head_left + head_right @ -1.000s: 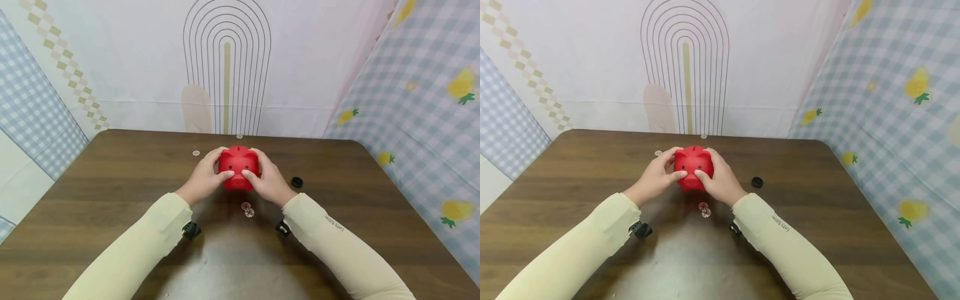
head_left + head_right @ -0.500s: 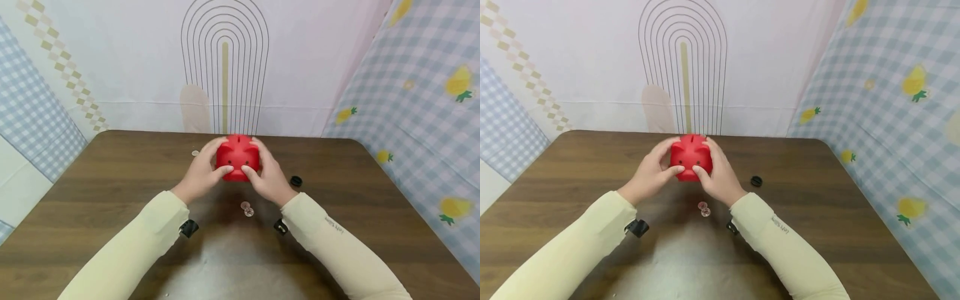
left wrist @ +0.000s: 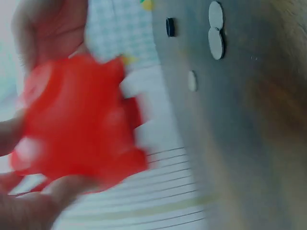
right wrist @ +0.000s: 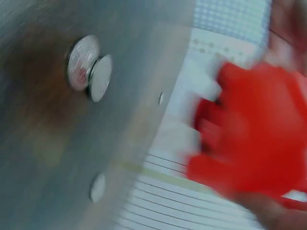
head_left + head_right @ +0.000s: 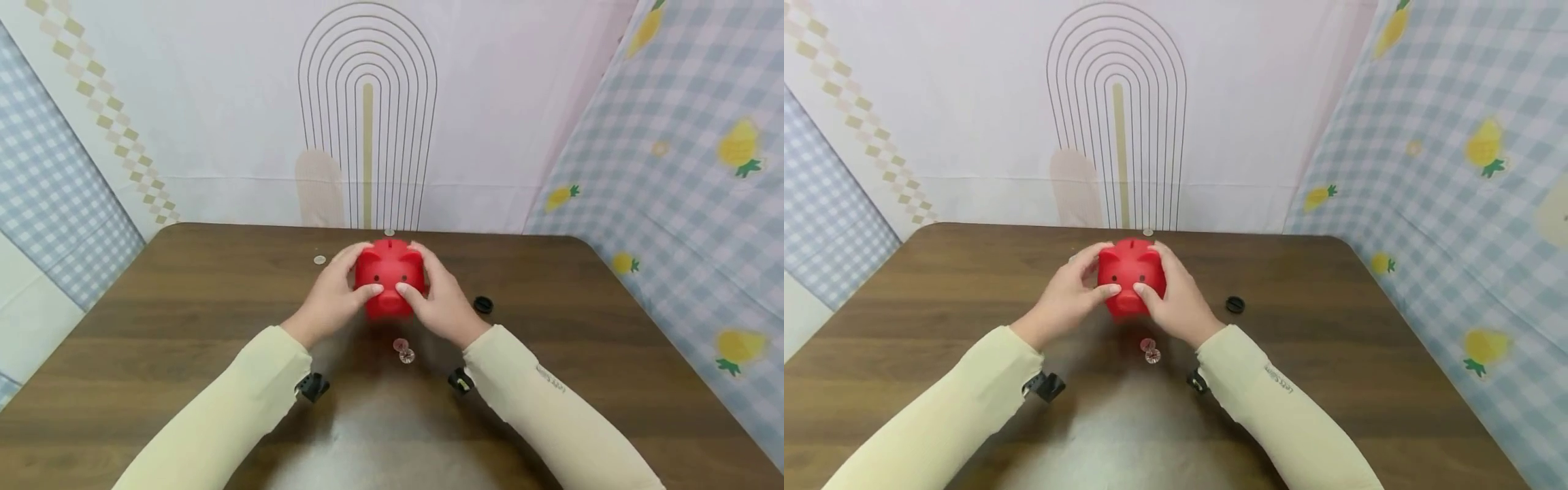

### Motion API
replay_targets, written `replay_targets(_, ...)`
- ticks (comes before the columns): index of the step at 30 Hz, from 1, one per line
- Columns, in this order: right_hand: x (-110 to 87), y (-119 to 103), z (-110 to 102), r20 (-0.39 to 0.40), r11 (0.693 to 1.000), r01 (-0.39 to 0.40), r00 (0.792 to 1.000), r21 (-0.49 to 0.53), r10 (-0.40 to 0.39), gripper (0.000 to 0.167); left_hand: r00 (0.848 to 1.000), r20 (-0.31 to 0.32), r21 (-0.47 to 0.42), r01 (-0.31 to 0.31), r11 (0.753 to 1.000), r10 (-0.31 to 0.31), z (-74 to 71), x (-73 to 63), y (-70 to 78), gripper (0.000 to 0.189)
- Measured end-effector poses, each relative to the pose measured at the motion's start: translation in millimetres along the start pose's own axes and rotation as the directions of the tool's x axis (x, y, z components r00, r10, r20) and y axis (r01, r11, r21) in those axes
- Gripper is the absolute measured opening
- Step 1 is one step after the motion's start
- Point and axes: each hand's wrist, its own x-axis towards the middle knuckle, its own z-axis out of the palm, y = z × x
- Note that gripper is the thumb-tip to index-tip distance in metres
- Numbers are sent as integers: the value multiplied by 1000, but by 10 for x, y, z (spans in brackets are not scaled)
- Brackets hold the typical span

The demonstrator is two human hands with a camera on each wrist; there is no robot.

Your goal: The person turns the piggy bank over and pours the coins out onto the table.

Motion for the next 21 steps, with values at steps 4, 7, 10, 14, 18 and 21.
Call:
replay_targets(4, -53, 34, -2, -69, 986, 165, 983, -38, -167, 65, 985, -64, 63, -155, 986, 159, 50, -55, 39, 61)
replay_targets(7, -29, 97, 0, 7, 999, -1, 1000, -32, 1, 63, 999, -36, 53, -17, 998, 19, 108, -17, -60, 60)
replay_targets(10, 7, 135, -1, 97, 984, -174, 980, -37, 177, 62, 988, 13, 22, 154, 988, -155, 140, 26, -164, 59)
replay_targets(14, 65, 150, -7, 137, 969, -244, 960, -30, 246, 58, 971, 44, -11, 237, 971, -236, 130, 68, -194, 56)
replay_targets(18, 65, 94, -30, 77, 991, -129, 988, -23, 130, 58, 993, 2, -2, 121, 993, -121, 85, 59, -113, 56)
replay_targets(21, 20, -4, -47, -42, 986, 155, 987, -64, -158, 62, 989, -60, 60, -132, 989, 136, 12, -14, 41, 59)
